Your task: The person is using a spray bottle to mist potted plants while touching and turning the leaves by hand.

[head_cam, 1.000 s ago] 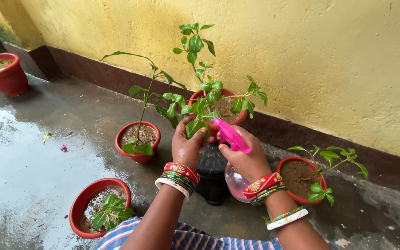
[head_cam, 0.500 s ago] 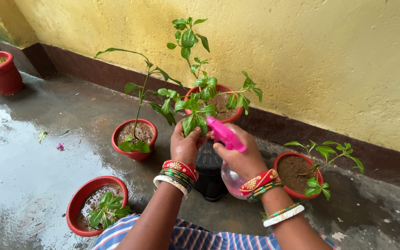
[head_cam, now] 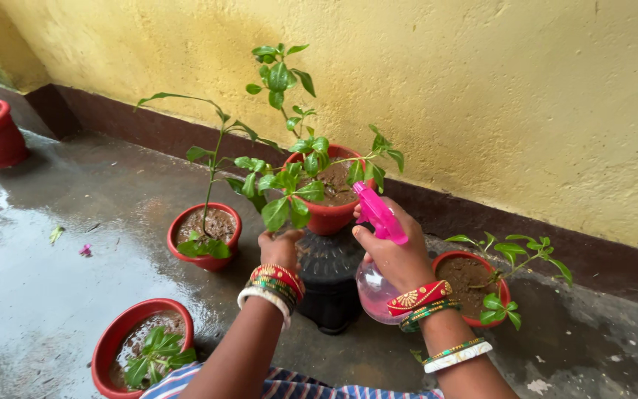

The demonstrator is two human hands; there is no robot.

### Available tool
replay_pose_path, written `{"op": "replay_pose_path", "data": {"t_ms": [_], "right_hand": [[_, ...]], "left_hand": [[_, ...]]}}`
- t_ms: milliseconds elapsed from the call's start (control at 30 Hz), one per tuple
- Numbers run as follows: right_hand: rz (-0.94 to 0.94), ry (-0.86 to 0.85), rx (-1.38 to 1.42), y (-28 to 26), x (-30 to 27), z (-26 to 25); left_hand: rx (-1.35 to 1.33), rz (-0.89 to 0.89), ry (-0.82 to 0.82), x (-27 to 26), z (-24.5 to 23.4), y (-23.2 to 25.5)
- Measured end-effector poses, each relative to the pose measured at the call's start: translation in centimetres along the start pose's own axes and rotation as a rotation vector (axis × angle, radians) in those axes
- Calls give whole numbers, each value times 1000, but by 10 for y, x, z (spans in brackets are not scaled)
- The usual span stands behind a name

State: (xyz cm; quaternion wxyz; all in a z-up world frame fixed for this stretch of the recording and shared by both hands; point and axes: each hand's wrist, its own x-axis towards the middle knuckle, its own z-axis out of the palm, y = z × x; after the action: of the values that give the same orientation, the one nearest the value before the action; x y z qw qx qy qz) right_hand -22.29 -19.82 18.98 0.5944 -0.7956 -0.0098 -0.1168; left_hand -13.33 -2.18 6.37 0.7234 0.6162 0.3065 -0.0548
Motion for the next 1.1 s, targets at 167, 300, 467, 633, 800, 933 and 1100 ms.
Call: {"op": "replay_pose_path", "data": {"t_ms": [167,300,467,633,800,933,1100], "right_hand": [[-1,25,-3,3,7,-15],[5,54,-41,4,10,-22],[34,59,-70,8,15,-27],[23,53,-87,8,19,-26],[93,38,-53,10,21,-22],[80,12,-64,12,24,-20],[89,27,-66,11,26,-16]], "left_hand": [[-174,171,-31,52,45,-13],[-167,144,-64,70,53,-20],[-186,177,-96,85,66,-9],[-176,183,-106,97,73,-8],[-184,179,-127,117,72,0],[-160,170,-95,109,65,-8],[-143,148,-59,106,68,-7]]}}
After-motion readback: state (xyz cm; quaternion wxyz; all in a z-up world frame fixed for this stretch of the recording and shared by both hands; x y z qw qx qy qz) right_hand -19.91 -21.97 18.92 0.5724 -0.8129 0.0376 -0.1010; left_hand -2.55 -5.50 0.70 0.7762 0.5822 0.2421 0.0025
